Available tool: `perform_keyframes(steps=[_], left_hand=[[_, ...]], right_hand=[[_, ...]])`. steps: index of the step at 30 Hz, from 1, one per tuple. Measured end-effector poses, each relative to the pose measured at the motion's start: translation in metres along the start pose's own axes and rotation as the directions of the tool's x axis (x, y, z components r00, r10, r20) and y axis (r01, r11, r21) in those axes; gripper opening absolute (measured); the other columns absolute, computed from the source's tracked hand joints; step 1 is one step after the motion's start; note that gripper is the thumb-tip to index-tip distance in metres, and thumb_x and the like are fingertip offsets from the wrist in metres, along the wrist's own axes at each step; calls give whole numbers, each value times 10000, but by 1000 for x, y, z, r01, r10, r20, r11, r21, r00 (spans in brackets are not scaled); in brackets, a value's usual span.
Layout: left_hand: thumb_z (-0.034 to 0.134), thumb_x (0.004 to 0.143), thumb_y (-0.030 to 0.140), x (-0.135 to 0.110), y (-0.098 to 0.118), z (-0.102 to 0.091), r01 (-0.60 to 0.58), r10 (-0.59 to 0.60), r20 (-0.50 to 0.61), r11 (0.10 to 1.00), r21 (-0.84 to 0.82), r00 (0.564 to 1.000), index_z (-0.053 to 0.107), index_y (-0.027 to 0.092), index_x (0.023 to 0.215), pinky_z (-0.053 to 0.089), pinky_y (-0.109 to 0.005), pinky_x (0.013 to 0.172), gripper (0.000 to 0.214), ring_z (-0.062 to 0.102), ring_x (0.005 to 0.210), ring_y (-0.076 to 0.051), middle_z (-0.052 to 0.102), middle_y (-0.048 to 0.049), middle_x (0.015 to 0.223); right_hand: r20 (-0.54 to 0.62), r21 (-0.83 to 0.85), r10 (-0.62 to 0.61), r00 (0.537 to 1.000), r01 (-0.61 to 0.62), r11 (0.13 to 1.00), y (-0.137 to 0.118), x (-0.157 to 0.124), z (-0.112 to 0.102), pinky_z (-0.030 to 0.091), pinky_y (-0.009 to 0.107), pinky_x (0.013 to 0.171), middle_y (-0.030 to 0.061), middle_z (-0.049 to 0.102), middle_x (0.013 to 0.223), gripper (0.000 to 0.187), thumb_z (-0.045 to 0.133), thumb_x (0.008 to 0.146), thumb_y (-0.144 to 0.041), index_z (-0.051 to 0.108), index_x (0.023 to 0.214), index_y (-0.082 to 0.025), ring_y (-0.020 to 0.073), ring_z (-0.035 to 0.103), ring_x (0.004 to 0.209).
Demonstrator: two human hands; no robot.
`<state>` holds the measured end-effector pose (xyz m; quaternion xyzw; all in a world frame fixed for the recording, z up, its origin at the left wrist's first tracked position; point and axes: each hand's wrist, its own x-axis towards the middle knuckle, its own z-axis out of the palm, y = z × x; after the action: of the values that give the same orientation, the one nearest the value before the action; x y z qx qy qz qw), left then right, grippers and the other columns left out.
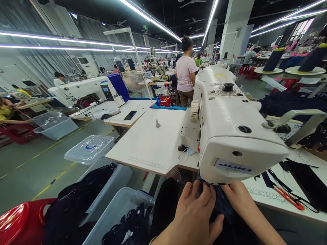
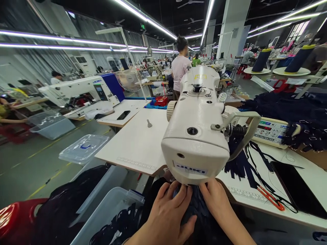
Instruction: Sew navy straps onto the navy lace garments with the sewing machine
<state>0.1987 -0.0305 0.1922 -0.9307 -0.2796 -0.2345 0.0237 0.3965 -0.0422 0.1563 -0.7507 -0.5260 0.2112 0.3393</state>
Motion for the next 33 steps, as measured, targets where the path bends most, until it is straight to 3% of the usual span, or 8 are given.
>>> perform_keyframes(steps=[5,10,13,16,21,27,33], left_hand=[[443,953,463,1,0,4,-40,37,47,998,49,998,466,183,1390,296,-399,1036,519,481,1213,-259,595,-8,1304],[447,976,324,1,-6,2,-48,38,75,991,127,996,506,193,1347,336,-352,1011,397,507,1170,-201,607,-20,1274],[426,982,254,1,-9,0,-126,122,38,983,132,992,554,186,1293,352,-300,980,343,518,1138,-170,608,-16,1284],[430,976,269,0,-7,-2,-217,218,11,969,120,976,556,185,1302,350,-286,974,359,512,1142,-167,615,-3,1282],[397,979,291,-4,1,1,-145,144,19,970,196,989,562,171,1308,320,-300,986,387,506,1162,-176,616,-33,1287],[413,979,279,-4,4,7,-99,106,-16,965,244,994,591,160,1272,318,-301,974,363,508,1146,-170,628,-43,1253],[416,992,300,-4,3,9,-73,74,6,965,252,997,552,182,1320,333,-297,983,374,479,1179,-159,599,-20,1285]], right_hand=[[19,99,13,1000,-15,995,4,-3,0,461,330,594,73,674,733,356,351,893,-508,556,866,-218,263,640,693],[62,273,-56,997,37,961,7,-13,-5,498,325,752,63,676,868,347,404,937,-500,545,1062,-210,255,637,913],[107,311,-75,991,38,950,5,-20,-6,490,322,812,42,658,877,307,424,948,-497,513,1059,-225,241,620,972],[81,296,-62,995,35,955,4,-23,-4,495,315,777,26,652,831,279,430,946,-492,509,1011,-232,224,635,878],[-4,209,-32,999,32,977,3,-20,-3,496,320,708,22,652,742,264,468,911,-468,543,1004,-233,237,651,780],[27,74,86,996,-87,993,-2,-16,-4,458,324,606,51,678,752,294,424,879,-509,531,930,-239,256,647,709],[7,20,107,994,-107,994,-4,-15,-3,422,327,547,62,670,728,372,359,858,-584,502,896,-242,247,610,609]])
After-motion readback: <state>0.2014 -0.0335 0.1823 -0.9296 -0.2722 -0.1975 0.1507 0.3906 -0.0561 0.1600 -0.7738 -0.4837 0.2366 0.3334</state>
